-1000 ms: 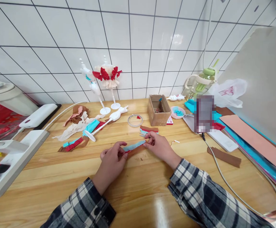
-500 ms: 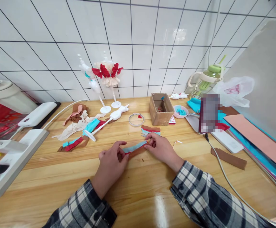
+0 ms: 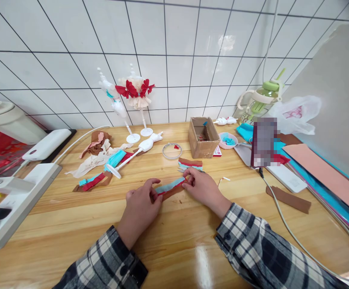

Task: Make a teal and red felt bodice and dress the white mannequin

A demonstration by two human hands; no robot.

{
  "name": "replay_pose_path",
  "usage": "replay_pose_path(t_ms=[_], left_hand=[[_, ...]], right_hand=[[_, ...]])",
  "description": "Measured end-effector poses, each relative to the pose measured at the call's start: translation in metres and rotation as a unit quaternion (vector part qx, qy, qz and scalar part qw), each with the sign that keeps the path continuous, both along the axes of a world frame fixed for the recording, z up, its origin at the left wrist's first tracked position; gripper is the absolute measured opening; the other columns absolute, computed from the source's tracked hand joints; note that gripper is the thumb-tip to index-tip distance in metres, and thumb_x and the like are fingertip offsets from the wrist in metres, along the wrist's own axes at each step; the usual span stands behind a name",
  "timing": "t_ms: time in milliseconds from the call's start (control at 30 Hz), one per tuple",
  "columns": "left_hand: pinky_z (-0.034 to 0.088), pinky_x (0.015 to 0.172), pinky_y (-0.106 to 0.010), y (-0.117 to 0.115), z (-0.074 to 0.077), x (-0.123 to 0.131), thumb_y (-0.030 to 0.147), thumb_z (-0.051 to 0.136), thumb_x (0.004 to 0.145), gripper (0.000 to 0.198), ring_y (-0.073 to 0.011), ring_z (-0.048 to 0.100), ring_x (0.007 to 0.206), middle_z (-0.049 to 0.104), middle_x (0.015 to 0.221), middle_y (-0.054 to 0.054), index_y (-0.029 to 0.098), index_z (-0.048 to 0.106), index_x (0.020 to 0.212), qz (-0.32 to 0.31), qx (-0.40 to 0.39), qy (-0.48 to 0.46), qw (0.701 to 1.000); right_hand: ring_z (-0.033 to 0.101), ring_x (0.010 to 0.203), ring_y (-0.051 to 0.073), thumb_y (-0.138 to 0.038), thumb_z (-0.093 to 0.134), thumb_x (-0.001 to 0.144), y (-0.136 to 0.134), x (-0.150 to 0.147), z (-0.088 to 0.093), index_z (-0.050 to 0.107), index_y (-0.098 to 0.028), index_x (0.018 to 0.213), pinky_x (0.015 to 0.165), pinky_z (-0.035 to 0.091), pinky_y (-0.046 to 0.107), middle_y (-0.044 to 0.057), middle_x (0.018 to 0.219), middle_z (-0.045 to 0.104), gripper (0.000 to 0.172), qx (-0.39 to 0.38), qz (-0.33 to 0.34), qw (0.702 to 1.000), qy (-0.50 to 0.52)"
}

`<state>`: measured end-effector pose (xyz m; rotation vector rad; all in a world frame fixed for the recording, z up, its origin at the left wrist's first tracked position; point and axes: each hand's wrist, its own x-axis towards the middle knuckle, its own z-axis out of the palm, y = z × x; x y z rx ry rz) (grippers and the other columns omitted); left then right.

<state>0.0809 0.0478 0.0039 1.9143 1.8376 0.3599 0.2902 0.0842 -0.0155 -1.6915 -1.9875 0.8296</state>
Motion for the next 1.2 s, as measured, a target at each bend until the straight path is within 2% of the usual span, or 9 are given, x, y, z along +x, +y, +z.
replay_pose_path(t_ms=[233,400,667,767,867,933,1033,1133,1200], left_hand=[[0.039,0.073,-0.035,0.0,-0.004,-0.002,0.03,0.052,0.08,0.037,-0.0218,0.064,0.073,0.067,0.074,0.003,0.024,0.049,0.116,-0.006,0.002,-0.036,0.999],[0.039,0.068,-0.032,0.0,-0.006,-0.002,0.028,0.052,0.08,0.041,-0.022,0.063,0.071,0.065,0.072,0.002,0.022,0.046,0.12,-0.002,0.016,-0.012,1.0],[0.038,0.077,-0.038,-0.001,-0.002,-0.001,0.03,0.05,0.083,0.037,-0.0237,0.064,0.077,0.066,0.075,0.0,0.023,0.049,0.119,-0.009,0.031,0.041,0.999],[0.038,0.079,-0.039,-0.002,-0.002,-0.001,0.031,0.051,0.083,0.038,-0.0239,0.065,0.078,0.066,0.076,0.0,0.023,0.049,0.12,-0.008,0.032,0.037,0.999],[0.039,0.075,-0.037,-0.004,-0.002,-0.001,0.031,0.052,0.082,0.039,-0.0231,0.064,0.074,0.065,0.072,0.001,0.022,0.048,0.12,-0.012,0.035,0.028,0.999],[0.04,0.071,-0.035,-0.004,-0.003,-0.003,0.033,0.052,0.083,0.04,-0.0225,0.063,0.071,0.064,0.071,0.002,0.022,0.048,0.12,-0.021,0.035,0.011,0.999],[0.041,0.066,-0.032,-0.004,-0.004,-0.007,0.036,0.049,0.084,0.036,-0.0206,0.06,0.068,0.062,0.072,0.001,0.021,0.049,0.117,-0.022,0.028,-0.057,0.998],[0.042,0.06,-0.028,0.0,-0.004,-0.013,0.034,0.047,0.083,0.031,-0.0176,0.057,0.063,0.057,0.069,0.003,0.021,0.051,0.111,0.012,0.021,-0.159,0.987],[0.041,0.057,-0.026,0.003,-0.003,-0.017,0.034,0.048,0.081,0.029,-0.0161,0.054,0.059,0.052,0.064,0.005,0.021,0.052,0.107,0.037,0.025,-0.202,0.978]], right_hand=[[0.058,0.067,0.014,-0.025,0.063,0.077,0.001,-0.001,0.004,0.056,-0.026,0.092,0.056,0.031,0.024,-0.006,0.069,0.063,0.017,-0.021,-0.019,1.0,-0.002],[0.057,0.068,0.015,-0.027,0.065,0.075,0.008,-0.002,0.003,0.058,-0.024,0.092,0.056,0.03,0.025,-0.004,0.069,0.064,0.019,-0.033,-0.024,0.999,-0.024],[0.057,0.066,0.015,-0.031,0.068,0.073,0.015,-0.002,0.002,0.058,-0.024,0.092,0.056,0.03,0.025,-0.004,0.068,0.064,0.022,-0.04,-0.026,0.999,-0.025],[0.056,0.065,0.014,-0.03,0.068,0.072,0.015,0.0,-0.003,0.058,-0.024,0.091,0.056,0.031,0.024,-0.005,0.067,0.062,0.022,-0.036,-0.022,0.999,0.005],[0.053,0.061,0.012,-0.027,0.065,0.074,0.012,0.006,-0.006,0.057,-0.022,0.093,0.055,0.033,0.023,-0.006,0.066,0.058,0.022,-0.039,0.015,0.993,0.106],[0.05,0.058,0.01,-0.027,0.065,0.075,0.008,0.012,-0.005,0.054,-0.02,0.095,0.055,0.034,0.021,-0.007,0.064,0.053,0.024,-0.055,0.058,0.974,0.211],[0.046,0.056,0.008,-0.031,0.069,0.076,-0.001,0.02,0.007,0.052,-0.019,0.097,0.054,0.034,0.02,-0.006,0.067,0.052,0.03,-0.099,0.125,0.924,0.348],[0.045,0.052,0.007,-0.039,0.074,0.072,-0.013,0.022,0.02,0.052,-0.019,0.096,0.049,0.034,0.018,-0.005,0.067,0.054,0.038,-0.192,0.193,0.859,0.434],[0.046,0.05,0.007,-0.041,0.077,0.069,-0.019,0.019,0.024,0.053,-0.018,0.095,0.047,0.035,0.018,-0.005,0.066,0.054,0.042,-0.256,0.236,0.819,0.456]])
